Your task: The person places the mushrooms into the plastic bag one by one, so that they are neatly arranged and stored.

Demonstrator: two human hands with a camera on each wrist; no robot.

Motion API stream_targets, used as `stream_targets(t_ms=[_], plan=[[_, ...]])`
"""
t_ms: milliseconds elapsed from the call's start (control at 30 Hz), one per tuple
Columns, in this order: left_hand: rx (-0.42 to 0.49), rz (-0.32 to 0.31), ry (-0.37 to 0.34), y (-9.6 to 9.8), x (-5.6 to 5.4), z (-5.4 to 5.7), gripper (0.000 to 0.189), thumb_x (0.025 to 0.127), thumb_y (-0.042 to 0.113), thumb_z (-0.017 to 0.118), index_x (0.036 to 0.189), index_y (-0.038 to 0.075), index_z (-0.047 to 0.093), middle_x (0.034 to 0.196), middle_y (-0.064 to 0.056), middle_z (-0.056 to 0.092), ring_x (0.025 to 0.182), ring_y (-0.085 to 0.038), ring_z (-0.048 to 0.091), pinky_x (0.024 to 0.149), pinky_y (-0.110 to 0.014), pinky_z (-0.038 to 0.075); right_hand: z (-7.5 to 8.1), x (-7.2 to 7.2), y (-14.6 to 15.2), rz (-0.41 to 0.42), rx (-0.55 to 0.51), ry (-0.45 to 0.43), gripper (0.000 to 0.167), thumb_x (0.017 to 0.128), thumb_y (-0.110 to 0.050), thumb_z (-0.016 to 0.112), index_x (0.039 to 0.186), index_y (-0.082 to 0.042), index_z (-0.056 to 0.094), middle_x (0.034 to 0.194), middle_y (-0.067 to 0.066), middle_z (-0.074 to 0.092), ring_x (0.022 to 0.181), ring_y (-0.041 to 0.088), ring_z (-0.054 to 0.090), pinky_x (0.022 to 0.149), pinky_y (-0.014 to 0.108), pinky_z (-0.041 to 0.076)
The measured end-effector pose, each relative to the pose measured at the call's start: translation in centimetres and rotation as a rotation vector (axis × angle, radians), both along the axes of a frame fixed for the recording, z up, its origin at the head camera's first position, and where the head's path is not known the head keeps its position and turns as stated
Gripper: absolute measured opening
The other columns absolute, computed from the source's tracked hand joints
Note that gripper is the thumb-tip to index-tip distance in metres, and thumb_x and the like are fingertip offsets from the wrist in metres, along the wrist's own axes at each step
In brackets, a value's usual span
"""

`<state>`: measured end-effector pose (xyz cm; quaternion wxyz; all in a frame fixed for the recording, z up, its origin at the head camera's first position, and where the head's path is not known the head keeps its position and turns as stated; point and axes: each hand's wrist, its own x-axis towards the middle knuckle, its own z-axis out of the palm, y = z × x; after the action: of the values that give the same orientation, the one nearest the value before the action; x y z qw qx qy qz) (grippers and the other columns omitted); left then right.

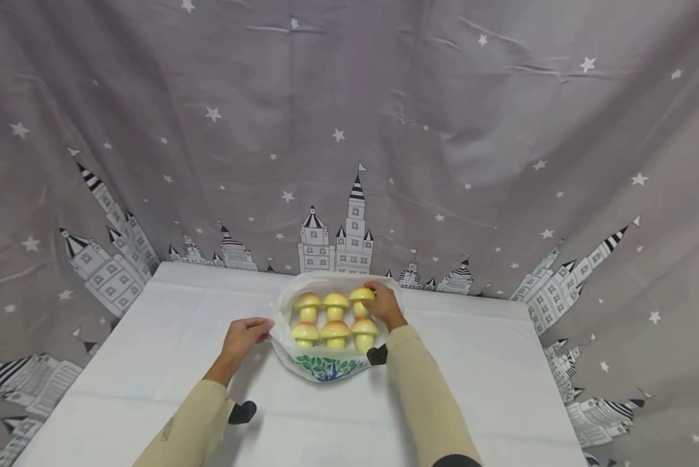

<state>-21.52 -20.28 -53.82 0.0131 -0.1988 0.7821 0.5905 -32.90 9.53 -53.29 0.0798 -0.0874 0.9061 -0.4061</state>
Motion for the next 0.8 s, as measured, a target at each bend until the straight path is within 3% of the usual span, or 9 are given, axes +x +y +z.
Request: stream_targets(t_ms=[333,800], plan=[[0.003,0.005,0.010,0.11,0.08,0.31,0.027,0.090,0.014,0.068,0.105,-0.008,0.069,0.085,-0.010,0.071,0.071,-0.013,0.064,0.072,-0.030,0.055,-0.69,-0.02,-0.05,-0.003,0.008,-0.018,0.041,0.089,-0.001,0.064,0.129,0.002,0.055,0.129,0.021,0.056,0.116,0.037,0.055,0.097,0.046,0.045],[0.011,-0.010,0.011,0.26,0.19,0.54,0.028,0.091,0.015,0.067,0.107,-0.008,0.068,0.087,-0.011,0.071,0.071,-0.014,0.064,0.076,-0.036,0.055,0.06,0.17,0.59,-0.002,0.074,-0.003,0.048,0.086,-0.006,0.070,0.131,0.000,0.054,0.131,0.022,0.055,0.123,0.038,0.050,0.101,0.047,0.042]])
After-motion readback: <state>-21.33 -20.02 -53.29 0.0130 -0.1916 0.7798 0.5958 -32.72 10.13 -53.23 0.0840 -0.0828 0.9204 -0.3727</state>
